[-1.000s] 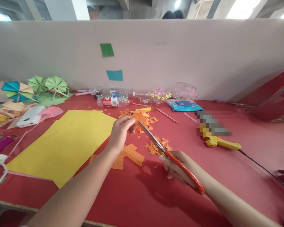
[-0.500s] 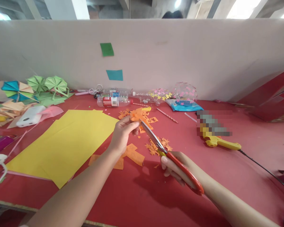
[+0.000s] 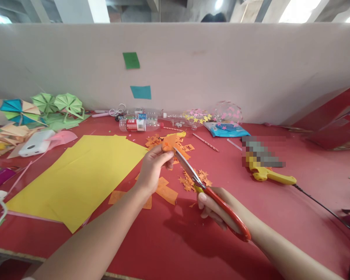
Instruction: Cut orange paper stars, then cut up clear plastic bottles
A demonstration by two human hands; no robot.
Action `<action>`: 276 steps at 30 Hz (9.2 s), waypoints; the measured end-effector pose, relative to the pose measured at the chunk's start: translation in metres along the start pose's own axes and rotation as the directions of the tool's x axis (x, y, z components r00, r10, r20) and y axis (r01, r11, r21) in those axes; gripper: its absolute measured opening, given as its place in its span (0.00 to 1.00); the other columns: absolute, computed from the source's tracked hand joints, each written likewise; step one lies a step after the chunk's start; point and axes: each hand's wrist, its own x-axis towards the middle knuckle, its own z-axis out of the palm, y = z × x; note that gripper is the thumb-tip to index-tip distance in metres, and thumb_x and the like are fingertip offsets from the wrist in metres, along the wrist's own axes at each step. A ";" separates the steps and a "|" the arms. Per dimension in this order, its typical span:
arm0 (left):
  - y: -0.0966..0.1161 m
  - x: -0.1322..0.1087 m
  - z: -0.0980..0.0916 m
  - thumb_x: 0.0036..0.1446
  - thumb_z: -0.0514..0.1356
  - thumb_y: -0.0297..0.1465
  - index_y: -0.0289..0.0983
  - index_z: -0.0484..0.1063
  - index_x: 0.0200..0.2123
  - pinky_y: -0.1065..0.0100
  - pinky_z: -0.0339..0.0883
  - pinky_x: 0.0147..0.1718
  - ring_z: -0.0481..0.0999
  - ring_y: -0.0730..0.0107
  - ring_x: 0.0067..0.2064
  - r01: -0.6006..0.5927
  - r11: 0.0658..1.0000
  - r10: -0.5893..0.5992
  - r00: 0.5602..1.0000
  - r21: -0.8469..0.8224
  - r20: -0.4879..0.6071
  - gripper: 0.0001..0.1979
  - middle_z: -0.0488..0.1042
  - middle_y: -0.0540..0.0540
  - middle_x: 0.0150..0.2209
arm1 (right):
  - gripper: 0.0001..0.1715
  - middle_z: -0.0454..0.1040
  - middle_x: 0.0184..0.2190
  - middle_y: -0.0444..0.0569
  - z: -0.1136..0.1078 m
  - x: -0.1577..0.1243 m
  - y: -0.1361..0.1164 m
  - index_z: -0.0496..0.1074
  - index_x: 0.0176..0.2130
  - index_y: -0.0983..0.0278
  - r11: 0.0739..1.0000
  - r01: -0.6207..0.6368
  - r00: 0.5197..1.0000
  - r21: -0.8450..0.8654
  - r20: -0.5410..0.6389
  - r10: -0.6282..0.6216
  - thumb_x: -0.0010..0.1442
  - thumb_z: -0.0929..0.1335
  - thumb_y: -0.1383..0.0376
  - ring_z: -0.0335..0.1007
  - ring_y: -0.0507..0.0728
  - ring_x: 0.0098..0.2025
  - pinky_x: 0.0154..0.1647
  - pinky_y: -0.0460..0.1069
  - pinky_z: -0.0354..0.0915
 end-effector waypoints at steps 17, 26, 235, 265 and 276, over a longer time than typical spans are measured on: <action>-0.001 0.001 0.000 0.51 0.59 0.29 0.37 0.69 0.23 0.75 0.59 0.24 0.64 0.80 0.22 0.011 0.999 -0.009 0.999 -0.044 0.036 0.06 0.66 0.54 0.20 | 0.30 0.66 0.17 0.42 0.004 0.001 -0.002 0.61 0.23 0.63 1.000 -0.016 0.999 0.003 -0.045 0.016 0.50 0.64 0.39 0.49 0.43 0.10 0.09 0.41 0.49; 0.000 0.001 0.000 0.51 0.59 0.29 0.36 0.68 0.23 0.76 0.59 0.24 0.65 0.81 0.22 0.016 0.998 -0.015 0.999 -0.054 0.035 0.06 0.67 0.54 0.20 | 0.27 0.67 0.14 0.42 0.004 0.004 0.003 0.60 0.22 0.63 0.998 -0.058 0.996 -0.024 -0.066 0.056 0.51 0.65 0.43 0.51 0.43 0.09 0.07 0.39 0.47; -0.010 -0.005 0.008 0.46 0.59 0.30 0.40 0.77 0.27 0.72 0.57 0.26 0.71 0.69 0.33 0.378 0.803 -0.479 0.869 0.461 0.123 0.06 0.76 0.48 0.31 | 0.26 0.52 0.06 0.32 -0.012 0.017 0.009 0.61 0.21 0.61 0.971 0.160 0.937 0.180 -0.336 -0.092 0.55 0.63 0.44 0.51 0.47 0.10 0.30 0.48 0.67; -0.014 0.034 -0.051 0.50 0.56 0.44 0.36 0.70 0.25 0.71 0.62 0.25 0.69 0.69 0.27 0.226 0.807 -0.214 0.973 0.545 -0.087 0.16 0.69 0.48 0.25 | 0.22 0.55 0.06 0.32 -0.047 0.061 0.048 0.63 0.23 0.61 0.725 0.433 0.837 0.535 -0.538 -0.102 0.56 0.65 0.48 0.50 0.45 0.06 0.20 0.45 0.64; -0.030 0.036 -0.066 0.55 0.54 0.41 0.39 0.65 0.50 0.66 0.68 0.27 0.75 0.63 0.31 0.237 0.674 -0.116 0.969 0.700 -0.217 0.21 0.74 0.46 0.30 | 0.21 0.53 0.05 0.31 -0.046 0.072 0.053 0.62 0.22 0.61 0.673 0.490 0.793 0.554 -0.604 -0.080 0.53 0.65 0.48 0.48 0.45 0.04 0.17 0.45 0.64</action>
